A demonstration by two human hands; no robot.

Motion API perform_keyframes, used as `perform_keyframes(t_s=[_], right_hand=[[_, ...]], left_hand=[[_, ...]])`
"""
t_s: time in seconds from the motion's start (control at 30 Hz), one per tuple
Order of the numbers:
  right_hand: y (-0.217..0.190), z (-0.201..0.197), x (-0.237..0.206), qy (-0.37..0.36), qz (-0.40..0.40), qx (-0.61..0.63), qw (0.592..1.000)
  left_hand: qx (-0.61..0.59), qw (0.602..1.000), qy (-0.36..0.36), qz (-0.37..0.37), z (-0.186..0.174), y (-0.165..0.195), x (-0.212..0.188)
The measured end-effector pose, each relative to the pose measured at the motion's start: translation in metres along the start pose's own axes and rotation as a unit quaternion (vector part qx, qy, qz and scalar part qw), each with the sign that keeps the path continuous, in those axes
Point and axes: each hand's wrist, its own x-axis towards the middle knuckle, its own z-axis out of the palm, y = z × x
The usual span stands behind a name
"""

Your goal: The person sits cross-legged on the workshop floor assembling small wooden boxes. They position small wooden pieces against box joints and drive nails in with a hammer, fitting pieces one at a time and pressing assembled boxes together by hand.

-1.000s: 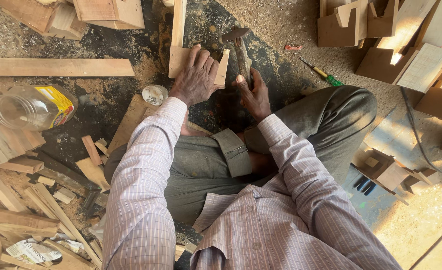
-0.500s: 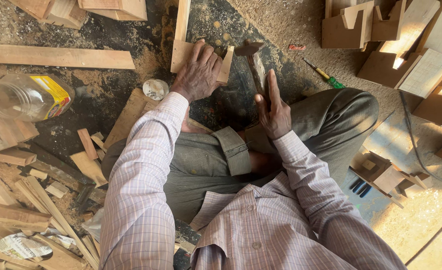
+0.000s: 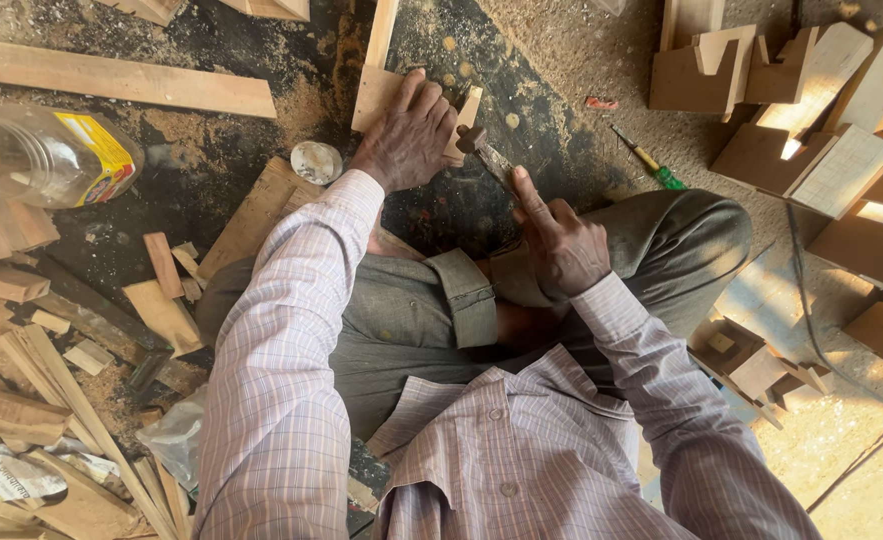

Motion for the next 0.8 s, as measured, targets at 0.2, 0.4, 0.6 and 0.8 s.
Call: perform_keyframes(t_s=[0.2, 0.4, 0.6, 0.8], right_hand=[[0.005, 0.004, -0.002, 0.118, -0.05, 0.082, 0.988], [-0.001, -0.009, 0.003, 0.046, -0.022, 0.04, 0.998], [0.004, -0.006, 0.007, 0.042, -0.072, -0.003, 0.997], [0.024, 0.007, -0.003, 0.104, -0.068, 0.016, 0.992]], left_hand=[[-0.063, 0.998, 0.027, -0.007, -0.005, -0.002, -0.005], [-0.057, 0.998, -0.008, -0.006, -0.013, -0.006, -0.001], [-0.044, 0.999, 0.011, 0.0, -0.01, -0.006, -0.003], [-0.049, 0.998, 0.031, -0.008, -0.009, -0.003, -0.007]])
